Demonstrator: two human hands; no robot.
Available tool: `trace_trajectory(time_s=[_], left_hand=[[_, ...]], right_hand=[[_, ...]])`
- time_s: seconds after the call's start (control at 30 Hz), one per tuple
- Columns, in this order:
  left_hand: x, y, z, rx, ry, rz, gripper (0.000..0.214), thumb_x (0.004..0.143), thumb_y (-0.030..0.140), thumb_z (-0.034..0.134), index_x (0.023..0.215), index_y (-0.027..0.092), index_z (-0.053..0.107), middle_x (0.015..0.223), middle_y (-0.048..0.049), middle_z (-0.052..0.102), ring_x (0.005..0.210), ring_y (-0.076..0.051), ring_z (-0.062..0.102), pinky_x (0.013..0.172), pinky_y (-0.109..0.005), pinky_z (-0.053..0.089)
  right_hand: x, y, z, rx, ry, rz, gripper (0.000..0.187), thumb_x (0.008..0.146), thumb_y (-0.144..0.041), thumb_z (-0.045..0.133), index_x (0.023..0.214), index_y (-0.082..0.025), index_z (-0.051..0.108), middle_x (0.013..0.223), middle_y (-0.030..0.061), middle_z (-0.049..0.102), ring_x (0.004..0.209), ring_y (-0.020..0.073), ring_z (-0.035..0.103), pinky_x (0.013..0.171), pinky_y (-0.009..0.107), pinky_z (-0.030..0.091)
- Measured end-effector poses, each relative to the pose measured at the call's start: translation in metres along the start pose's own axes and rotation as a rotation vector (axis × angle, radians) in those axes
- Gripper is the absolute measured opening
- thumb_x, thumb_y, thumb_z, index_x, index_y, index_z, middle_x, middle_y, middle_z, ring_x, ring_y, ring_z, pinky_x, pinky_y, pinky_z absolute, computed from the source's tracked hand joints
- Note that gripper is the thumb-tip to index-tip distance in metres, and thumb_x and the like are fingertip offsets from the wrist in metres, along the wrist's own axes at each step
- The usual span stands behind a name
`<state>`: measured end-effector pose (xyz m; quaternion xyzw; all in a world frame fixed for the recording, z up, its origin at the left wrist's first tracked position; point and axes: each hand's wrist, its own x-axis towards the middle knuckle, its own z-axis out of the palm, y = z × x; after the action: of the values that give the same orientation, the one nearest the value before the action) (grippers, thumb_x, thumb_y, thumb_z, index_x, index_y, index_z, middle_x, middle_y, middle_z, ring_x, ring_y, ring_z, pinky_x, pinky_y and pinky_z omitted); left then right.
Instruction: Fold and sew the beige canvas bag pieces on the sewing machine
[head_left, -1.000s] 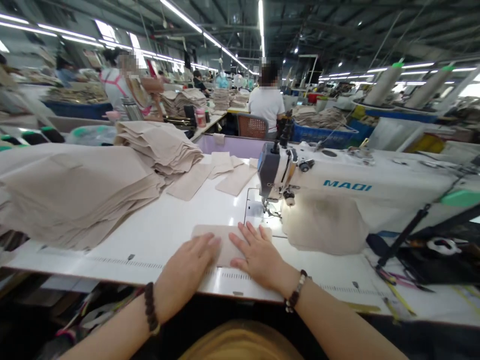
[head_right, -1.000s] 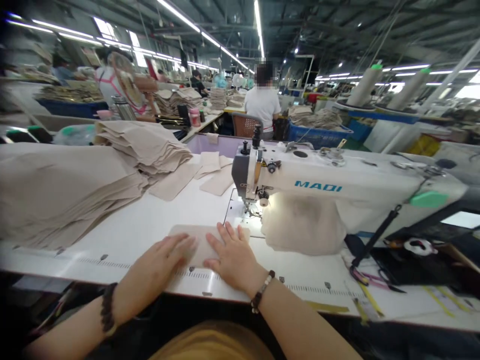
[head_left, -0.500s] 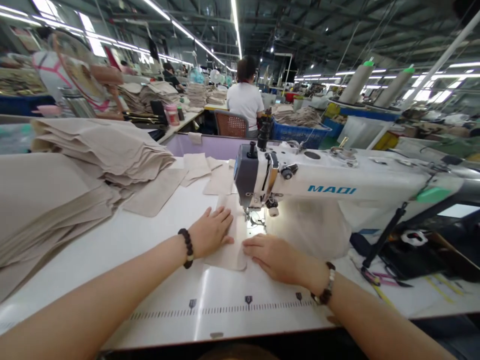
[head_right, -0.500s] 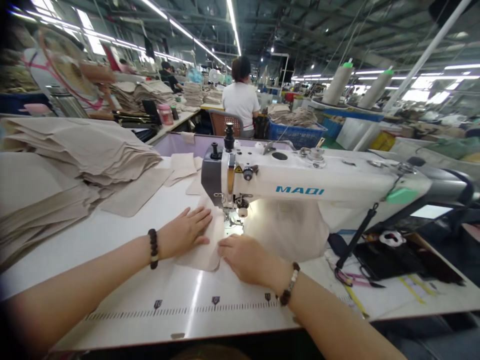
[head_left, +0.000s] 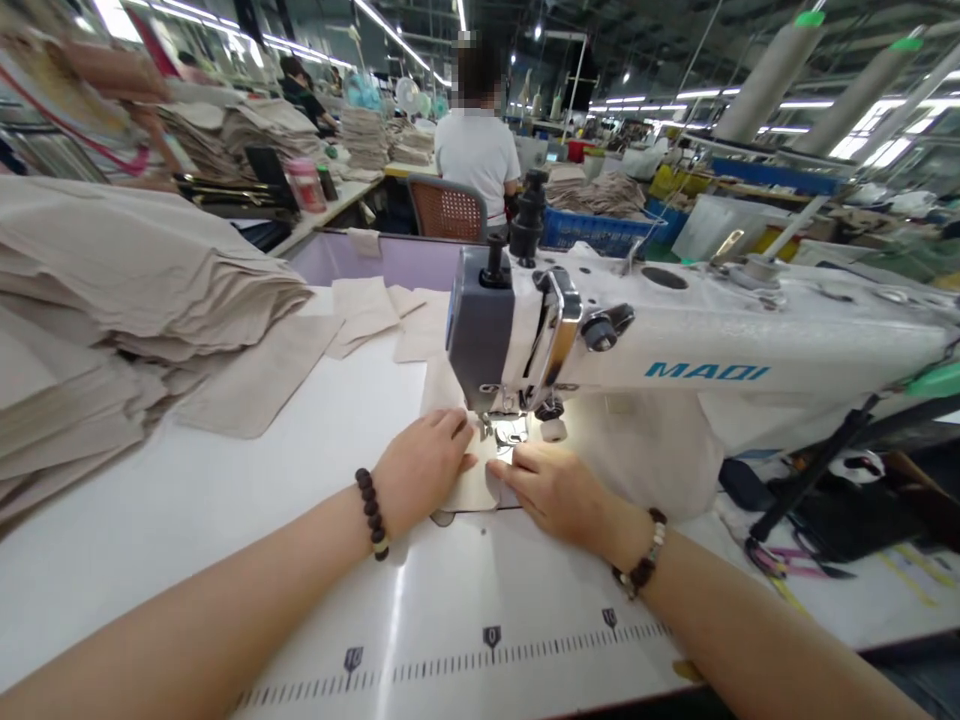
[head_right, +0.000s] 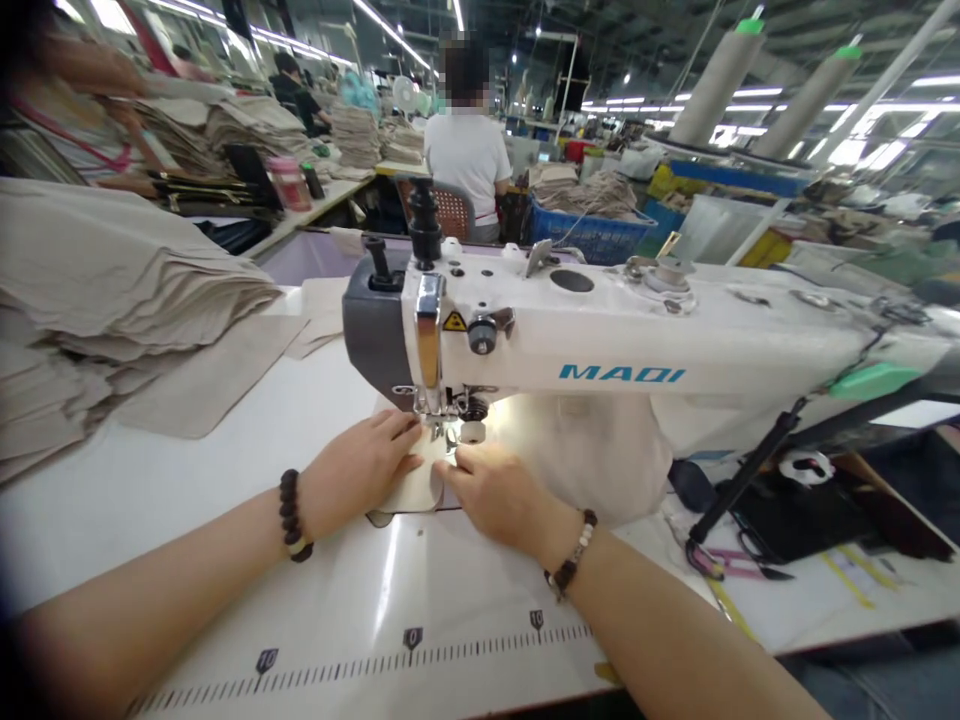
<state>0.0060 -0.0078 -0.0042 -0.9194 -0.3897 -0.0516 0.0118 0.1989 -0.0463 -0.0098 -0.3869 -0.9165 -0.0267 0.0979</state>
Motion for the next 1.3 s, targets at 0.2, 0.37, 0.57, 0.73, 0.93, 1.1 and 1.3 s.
trace_trajectory(time_s=[0.2,0.37,0.57,0.73,0.93,1.1,1.3], left_hand=[[0.0037,-0.0013,0.0007,0.031,0.006,-0.017,0.020,0.087,0.023,0.048,0.100,0.010,0.055,0.100,-0.0113,0.056,0.093,-0.024,0.052,0.082,-0.037,0.046],[0.0052,-0.0040,0.0041,0.008,0.027,-0.012,0.023,0.088,0.023,0.047,0.105,0.008,0.053,0.108,-0.0129,0.053,0.101,-0.026,0.049,0.087,-0.038,0.044],[0.0066,-0.0051,0.0028,-0.014,0.002,-0.013,0.025,0.088,0.023,0.046,0.107,0.007,0.053,0.109,-0.0142,0.054,0.103,-0.026,0.049,0.090,-0.040,0.043],[0.0077,-0.0056,-0.0002,-0.018,-0.015,-0.030,0.026,0.088,0.022,0.045,0.110,0.008,0.052,0.111,-0.0149,0.053,0.111,-0.027,0.046,0.092,-0.040,0.042],[0.0082,-0.0058,-0.0006,-0.032,-0.013,-0.035,0.024,0.088,0.021,0.045,0.107,0.009,0.053,0.114,-0.0154,0.053,0.114,-0.027,0.045,0.093,-0.041,0.042],[0.0079,-0.0060,0.0010,-0.047,0.012,-0.046,0.020,0.088,0.021,0.046,0.103,0.011,0.055,0.109,-0.0133,0.055,0.111,-0.025,0.047,0.093,-0.041,0.042],[0.0102,-0.0068,0.0056,-0.053,0.049,-0.031,0.020,0.087,0.019,0.046,0.101,0.009,0.055,0.109,-0.0151,0.055,0.107,-0.026,0.048,0.094,-0.041,0.040]], right_hand=[[0.0009,0.0010,0.0055,0.021,-0.011,0.037,0.025,0.085,-0.010,0.044,0.105,-0.016,0.058,0.076,0.0034,0.054,0.066,0.0151,0.045,0.059,0.028,0.030],[0.0019,0.0002,0.0059,0.020,-0.024,0.056,0.028,0.083,-0.009,0.044,0.107,-0.017,0.057,0.075,0.0028,0.053,0.065,0.0149,0.045,0.059,0.028,0.029],[0.0036,-0.0026,0.0028,0.024,-0.028,0.075,0.028,0.083,-0.008,0.044,0.106,-0.017,0.056,0.076,0.0028,0.053,0.065,0.0145,0.044,0.058,0.028,0.028],[0.0043,-0.0034,0.0042,0.031,-0.043,0.098,0.030,0.081,-0.007,0.044,0.107,-0.017,0.054,0.077,0.0024,0.054,0.067,0.0150,0.045,0.058,0.028,0.027],[0.0054,-0.0038,0.0029,0.013,-0.035,0.102,0.032,0.080,-0.005,0.044,0.108,-0.016,0.054,0.077,0.0028,0.054,0.067,0.0158,0.047,0.057,0.028,0.028],[0.0062,-0.0037,0.0029,0.025,-0.026,0.104,0.031,0.080,-0.006,0.044,0.109,-0.016,0.053,0.077,0.0029,0.054,0.068,0.0160,0.047,0.058,0.028,0.028],[0.0069,-0.0048,0.0025,0.029,-0.040,0.113,0.034,0.079,-0.005,0.043,0.111,-0.015,0.052,0.079,0.0037,0.056,0.070,0.0160,0.048,0.058,0.028,0.028]])
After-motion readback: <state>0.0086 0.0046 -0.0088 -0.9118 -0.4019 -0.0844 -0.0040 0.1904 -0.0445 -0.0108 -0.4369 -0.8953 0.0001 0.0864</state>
